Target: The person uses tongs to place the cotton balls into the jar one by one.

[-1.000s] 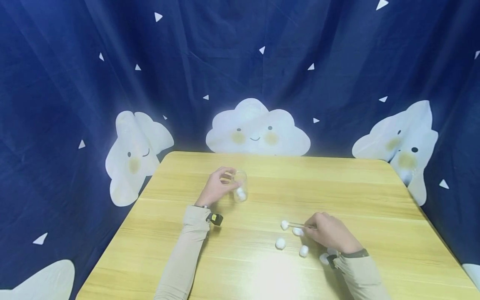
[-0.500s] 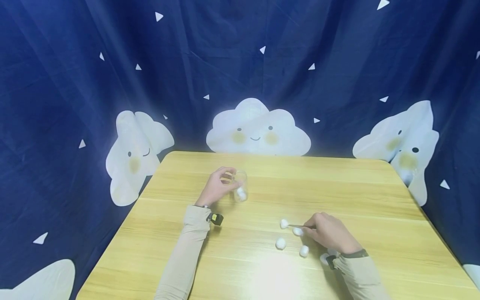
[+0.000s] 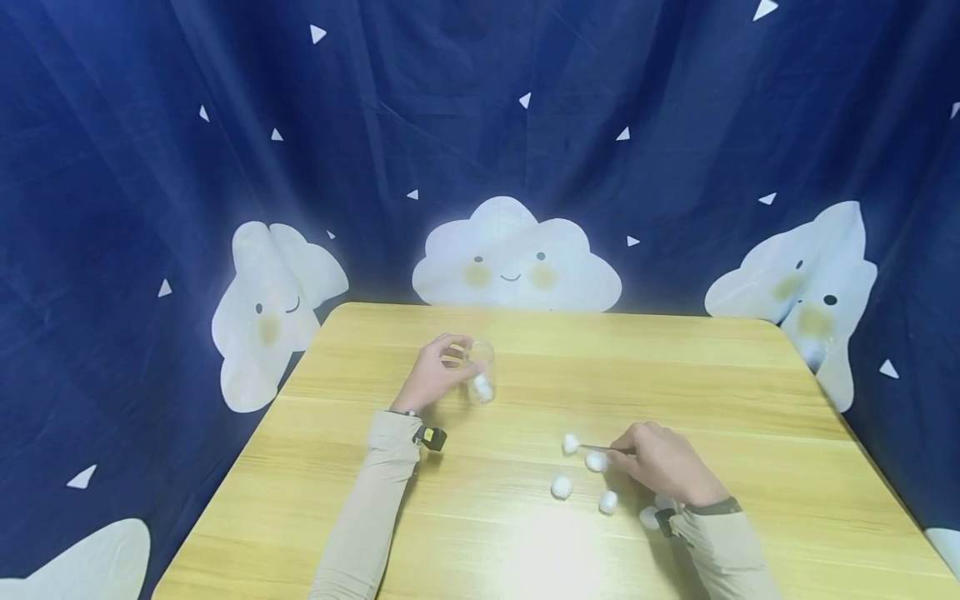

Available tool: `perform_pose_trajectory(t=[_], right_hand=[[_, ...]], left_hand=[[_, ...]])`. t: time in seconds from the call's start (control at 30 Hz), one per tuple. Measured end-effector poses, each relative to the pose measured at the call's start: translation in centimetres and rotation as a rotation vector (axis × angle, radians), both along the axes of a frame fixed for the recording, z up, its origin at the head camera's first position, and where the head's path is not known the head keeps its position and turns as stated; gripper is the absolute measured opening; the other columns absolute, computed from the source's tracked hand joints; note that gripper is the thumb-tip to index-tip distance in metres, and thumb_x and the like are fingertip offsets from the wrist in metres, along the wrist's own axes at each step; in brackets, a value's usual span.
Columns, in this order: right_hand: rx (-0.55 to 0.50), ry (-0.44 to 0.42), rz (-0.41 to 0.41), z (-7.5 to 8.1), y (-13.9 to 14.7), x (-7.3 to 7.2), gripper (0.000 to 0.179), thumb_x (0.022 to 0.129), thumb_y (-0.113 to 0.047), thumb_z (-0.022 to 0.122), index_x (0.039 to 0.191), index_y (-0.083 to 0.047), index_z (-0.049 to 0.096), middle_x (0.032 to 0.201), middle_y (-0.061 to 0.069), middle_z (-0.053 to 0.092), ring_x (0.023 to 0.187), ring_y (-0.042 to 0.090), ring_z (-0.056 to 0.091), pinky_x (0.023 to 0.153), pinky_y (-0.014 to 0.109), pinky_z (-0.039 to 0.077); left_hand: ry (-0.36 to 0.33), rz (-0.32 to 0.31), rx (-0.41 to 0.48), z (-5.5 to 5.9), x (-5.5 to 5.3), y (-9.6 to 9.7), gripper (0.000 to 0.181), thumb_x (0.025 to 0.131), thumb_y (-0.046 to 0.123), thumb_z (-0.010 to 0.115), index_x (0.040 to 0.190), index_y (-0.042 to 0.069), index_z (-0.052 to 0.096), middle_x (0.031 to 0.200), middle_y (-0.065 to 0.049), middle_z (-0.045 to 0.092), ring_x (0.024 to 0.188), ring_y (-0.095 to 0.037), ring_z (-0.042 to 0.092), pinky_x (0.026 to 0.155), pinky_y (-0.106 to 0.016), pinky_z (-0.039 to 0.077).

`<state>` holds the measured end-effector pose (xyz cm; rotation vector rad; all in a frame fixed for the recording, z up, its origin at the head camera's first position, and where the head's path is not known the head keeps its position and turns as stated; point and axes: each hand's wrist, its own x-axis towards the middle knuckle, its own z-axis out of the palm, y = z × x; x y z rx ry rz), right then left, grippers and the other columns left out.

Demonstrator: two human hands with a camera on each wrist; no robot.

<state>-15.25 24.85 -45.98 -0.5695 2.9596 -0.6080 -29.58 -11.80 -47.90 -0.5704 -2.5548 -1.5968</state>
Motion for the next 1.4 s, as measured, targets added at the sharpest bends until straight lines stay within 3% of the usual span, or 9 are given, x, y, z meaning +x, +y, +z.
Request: perform_pose_trajectory(t=[0.7,1.0,1.27,1.4], right_hand=[[-0.001,-0.003,-0.028,0.9,0.1,-0.2,0.016,0.095,-0.026,0.073,0.105,-0.019,0.083,0.092,-0.007,0.079,0.055,0.000,0.038,0.051,0.022,0.030],[0.030,0.030,-0.012,1.5,0.1,-0.5,0.014,0.095,-0.027,0.073,0.104,-0.021,0.083,0.101,-0.003,0.081,0.071,-0.003,0.055,0.063,0.027,0.046],[0.026,0.078,-0.005,2.0,-0.2,-1.0,0.014,0.095,-0.026,0.073,0.102,-0.020,0.084,0.097,-0.003,0.081,0.077,-0.002,0.064,0.063,0.026,0.050],[0.026,0.093,-0.002,2.4,-0.4,-1.3,0.014,0.095,-0.025,0.072,0.101,-0.019,0.084,0.096,-0.003,0.081,0.072,-0.003,0.061,0.061,0.025,0.048]], left_hand=[[-0.009,0.003,-0.005,0.1,0.1,0.1,0.052,0.085,0.035,0.086,0.129,0.016,0.067,0.127,-0.001,0.066,0.109,-0.018,0.067,0.095,-0.038,0.060],[-0.011,0.003,-0.004,0.1,0.1,0.0,0.053,0.085,0.034,0.086,0.130,0.014,0.067,0.128,-0.002,0.066,0.109,-0.019,0.067,0.095,-0.038,0.060],[-0.009,0.002,0.008,0.2,0.0,0.0,0.053,0.084,0.031,0.087,0.129,0.012,0.067,0.127,-0.002,0.067,0.107,-0.018,0.068,0.094,-0.037,0.060],[-0.005,0.003,0.010,0.2,0.1,0.0,0.053,0.084,0.032,0.087,0.129,0.012,0.067,0.127,-0.003,0.067,0.107,-0.018,0.068,0.094,-0.036,0.060]])
